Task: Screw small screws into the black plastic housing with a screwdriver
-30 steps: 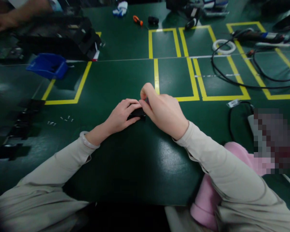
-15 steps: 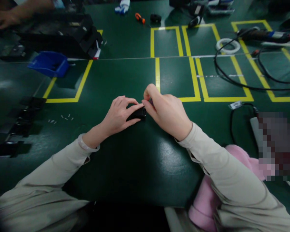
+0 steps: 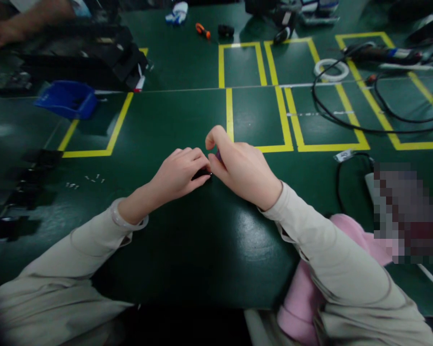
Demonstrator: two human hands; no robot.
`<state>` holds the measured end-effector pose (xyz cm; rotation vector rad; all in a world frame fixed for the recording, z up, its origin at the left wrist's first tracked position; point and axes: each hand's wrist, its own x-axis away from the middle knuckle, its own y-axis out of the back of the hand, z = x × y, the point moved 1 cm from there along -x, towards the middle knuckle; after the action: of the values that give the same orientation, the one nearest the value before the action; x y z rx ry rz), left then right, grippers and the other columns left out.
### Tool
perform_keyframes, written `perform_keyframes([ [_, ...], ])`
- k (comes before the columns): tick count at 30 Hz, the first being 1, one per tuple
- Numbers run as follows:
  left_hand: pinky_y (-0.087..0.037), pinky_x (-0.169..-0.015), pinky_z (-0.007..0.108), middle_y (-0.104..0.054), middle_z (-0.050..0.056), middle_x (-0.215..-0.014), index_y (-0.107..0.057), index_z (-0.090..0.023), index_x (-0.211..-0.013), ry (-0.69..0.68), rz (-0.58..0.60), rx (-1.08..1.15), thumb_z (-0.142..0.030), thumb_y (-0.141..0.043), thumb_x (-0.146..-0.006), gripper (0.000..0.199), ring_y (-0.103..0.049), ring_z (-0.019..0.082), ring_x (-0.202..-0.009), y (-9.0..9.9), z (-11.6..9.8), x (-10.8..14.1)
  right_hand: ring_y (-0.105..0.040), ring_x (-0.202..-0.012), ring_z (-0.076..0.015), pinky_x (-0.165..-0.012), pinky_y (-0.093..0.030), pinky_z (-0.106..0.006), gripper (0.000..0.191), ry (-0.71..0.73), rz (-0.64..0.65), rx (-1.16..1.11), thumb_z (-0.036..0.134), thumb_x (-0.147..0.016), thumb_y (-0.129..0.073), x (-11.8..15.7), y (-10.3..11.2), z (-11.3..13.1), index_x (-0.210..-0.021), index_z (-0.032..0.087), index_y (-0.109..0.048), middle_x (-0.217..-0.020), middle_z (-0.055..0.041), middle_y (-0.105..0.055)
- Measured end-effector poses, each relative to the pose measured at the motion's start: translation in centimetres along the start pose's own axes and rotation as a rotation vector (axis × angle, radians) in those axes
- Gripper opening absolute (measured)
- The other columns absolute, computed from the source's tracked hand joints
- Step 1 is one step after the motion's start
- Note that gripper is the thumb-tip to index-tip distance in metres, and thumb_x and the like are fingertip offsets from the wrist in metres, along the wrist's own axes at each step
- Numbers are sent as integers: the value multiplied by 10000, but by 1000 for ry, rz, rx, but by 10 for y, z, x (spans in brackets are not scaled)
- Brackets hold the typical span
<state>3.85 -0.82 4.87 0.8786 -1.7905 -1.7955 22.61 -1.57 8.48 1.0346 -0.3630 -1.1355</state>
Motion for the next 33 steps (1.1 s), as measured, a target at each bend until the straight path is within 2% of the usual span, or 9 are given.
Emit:
perform_keyframes([
  [7, -393, -717, 357, -641, 72, -957, -599, -154, -939, -19, 35, -106, -234, -564, -927, 89, -628, 247, -898, 4, -5, -9, -551, -589, -119, -603, -367, -252, 168, 86, 78, -4, 230, -922, -456, 0, 5, 1, -1082, 187, -481, -694, 24, -576],
  [11, -418, -697, 355, -651, 95, -941, -608, -128, -978, -11, 71, -128, -236, -548, -922, 135, -649, 264, -880, 2, -6, -12, -446, -512, -99, -563, -314, -247, 176, 120, 102, 23, 206, -910, -436, 1, 7, 3, -1074, 178, -493, -621, 48, -499],
  [14, -436, -695, 351, -652, 104, -955, -604, -118, -1006, -7, 119, -122, -251, -539, -936, 163, -653, 266, -864, 1, -5, -14, -424, -513, -95, -557, -304, -249, 158, 152, 89, 36, 209, -901, -441, 2, 7, 2, -1045, 181, -500, -633, 43, -500],
  [21, -417, -687, 319, -626, 77, -983, -561, -139, -993, -28, 144, -26, -278, -530, -985, 143, -618, 212, -832, 6, 2, -12, -506, -593, -103, -590, -375, -260, 95, 157, -22, -66, 200, -863, -501, 0, 14, -6, -958, 208, -502, -728, 18, -568],
  [24, -400, -668, 301, -608, 42, -937, -542, -163, -946, 16, 148, 113, -261, -551, -974, 103, -575, 173, -774, 8, 6, -8, -551, -667, -116, -630, -428, -275, 67, 111, -131, -150, 179, -854, -505, -3, 19, -12, -909, 218, -500, -800, -2, -594],
  [27, -400, -681, 297, -599, 33, -927, -536, -168, -942, 73, 116, 235, -253, -554, -975, 93, -558, 165, -783, 9, 7, -3, -539, -643, -114, -635, -449, -288, 48, 55, -232, -200, 191, -872, -505, -4, 21, -17, -903, 227, -510, -773, 9, -577],
  [33, -436, -758, 321, -591, 38, -967, -537, -167, -962, 208, 38, 339, -249, -556, -972, 85, -570, 181, -860, 14, 11, 27, -514, -638, -121, -623, -458, -300, 34, 48, -301, -171, 218, -887, -516, -7, 11, -25, -913, 239, -513, -752, 11, -558],
])
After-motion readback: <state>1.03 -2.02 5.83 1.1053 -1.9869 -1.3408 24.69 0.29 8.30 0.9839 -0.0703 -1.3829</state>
